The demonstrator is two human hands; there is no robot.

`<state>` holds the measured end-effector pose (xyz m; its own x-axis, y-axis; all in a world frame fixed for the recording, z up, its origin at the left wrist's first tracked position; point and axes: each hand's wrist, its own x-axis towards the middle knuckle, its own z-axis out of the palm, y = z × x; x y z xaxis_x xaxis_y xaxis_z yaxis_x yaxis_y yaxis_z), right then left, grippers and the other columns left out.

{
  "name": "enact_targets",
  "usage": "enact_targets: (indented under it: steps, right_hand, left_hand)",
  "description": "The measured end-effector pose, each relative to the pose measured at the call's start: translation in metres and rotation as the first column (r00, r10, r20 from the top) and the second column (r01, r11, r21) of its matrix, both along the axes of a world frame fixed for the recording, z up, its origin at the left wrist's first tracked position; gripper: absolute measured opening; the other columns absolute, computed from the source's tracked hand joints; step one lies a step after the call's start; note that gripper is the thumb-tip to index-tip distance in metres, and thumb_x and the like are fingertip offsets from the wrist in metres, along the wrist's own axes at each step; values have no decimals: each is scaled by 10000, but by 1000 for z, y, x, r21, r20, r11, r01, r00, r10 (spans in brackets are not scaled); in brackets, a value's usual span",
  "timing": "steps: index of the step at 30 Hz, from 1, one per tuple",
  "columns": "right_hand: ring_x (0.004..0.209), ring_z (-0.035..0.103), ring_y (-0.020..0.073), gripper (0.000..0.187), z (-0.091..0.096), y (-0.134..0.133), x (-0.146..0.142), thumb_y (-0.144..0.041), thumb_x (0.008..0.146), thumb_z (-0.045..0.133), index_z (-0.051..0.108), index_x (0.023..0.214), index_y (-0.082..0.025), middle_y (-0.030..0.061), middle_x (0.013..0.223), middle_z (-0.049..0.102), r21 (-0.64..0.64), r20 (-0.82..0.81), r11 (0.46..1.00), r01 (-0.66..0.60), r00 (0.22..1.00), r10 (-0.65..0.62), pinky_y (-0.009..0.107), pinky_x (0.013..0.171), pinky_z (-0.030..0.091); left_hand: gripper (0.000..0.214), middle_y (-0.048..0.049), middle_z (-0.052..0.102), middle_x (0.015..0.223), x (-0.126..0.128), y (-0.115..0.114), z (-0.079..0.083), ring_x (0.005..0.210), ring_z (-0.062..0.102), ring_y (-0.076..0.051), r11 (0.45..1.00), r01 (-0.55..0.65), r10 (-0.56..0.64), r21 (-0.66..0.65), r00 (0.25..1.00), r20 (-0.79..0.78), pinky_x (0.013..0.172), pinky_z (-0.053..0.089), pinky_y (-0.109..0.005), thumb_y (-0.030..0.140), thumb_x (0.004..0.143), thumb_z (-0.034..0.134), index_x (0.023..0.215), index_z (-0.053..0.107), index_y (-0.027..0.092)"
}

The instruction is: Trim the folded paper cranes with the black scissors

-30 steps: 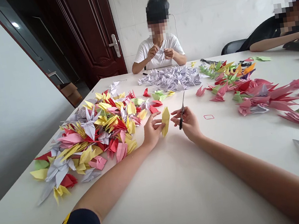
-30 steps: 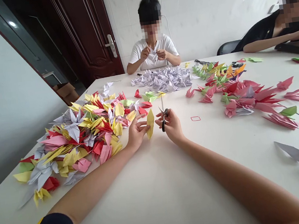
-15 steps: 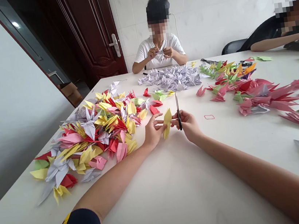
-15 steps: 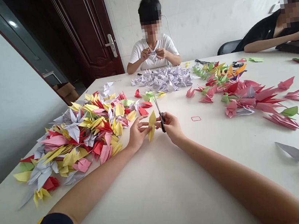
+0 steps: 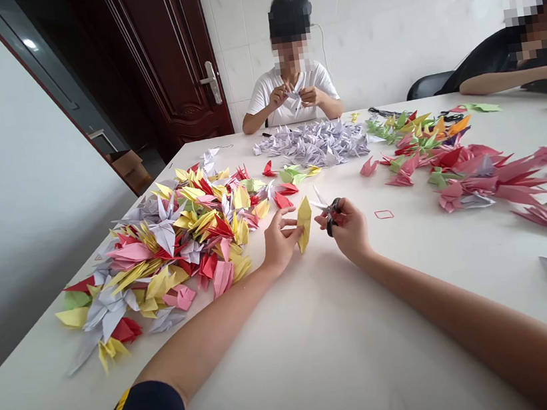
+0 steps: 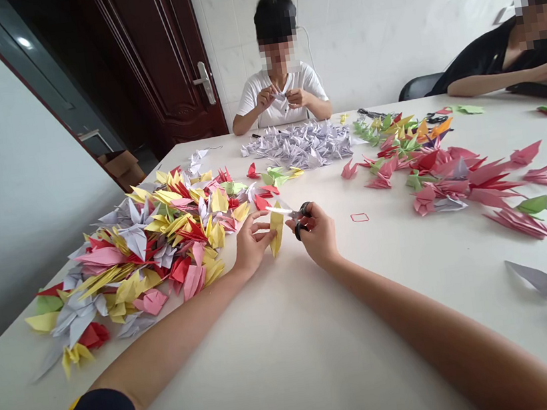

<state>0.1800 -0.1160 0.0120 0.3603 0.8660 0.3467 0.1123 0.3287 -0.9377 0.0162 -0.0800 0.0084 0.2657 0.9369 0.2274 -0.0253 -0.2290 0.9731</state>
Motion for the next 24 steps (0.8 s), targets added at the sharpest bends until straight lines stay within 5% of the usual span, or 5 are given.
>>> enact_targets:
  steps: [2, 7, 12, 24]
  right_hand:
    - [587, 579, 141, 385, -3, -2, -2, -328, 671, 836, 470, 744, -234, -47, 667, 544, 29, 60, 1000, 11, 998, -13, 285, 550, 456]
    - [606, 616, 157, 392, -6, -3, -7, -327, 686, 842, 467, 752, -234, -40, 691, 564, 17, 6, 980, -199, 980, 199, 273, 521, 446]
    - [585, 627, 135, 412, 0, -3, -5, -344, 705, 835, 447, 796, -239, -23, 824, 645, 74, -87, 994, -81, 992, 87, 262, 503, 450]
    - [570, 547, 111, 424, 8, -11, -17, -341, 651, 857, 460, 753, -233, -15, 815, 631, 65, -130, 986, -151, 979, 158, 257, 466, 428]
  left_hand:
    - [548, -31, 708, 865, 0, 1, -2, 725, 720, -170, 1000, 3, -3, -10, 1000, 1, 648, 546, -238, 375, 745, 819, 1210, 582, 211]
    - [605, -22, 699, 809, -1, 7, -4, 693, 710, -189, 989, 92, -79, -115, 991, 109, 659, 552, -284, 448, 654, 871, 1130, 595, 196]
    - [649, 0, 679, 785, -2, 10, 1, 713, 719, -199, 962, 174, -121, -212, 963, 242, 694, 551, -307, 466, 606, 891, 1112, 593, 189]
    - [603, 7, 691, 802, -2, 9, 1, 740, 705, -176, 898, 357, -274, -258, 911, 308, 751, 497, -294, 424, 605, 904, 1068, 590, 201]
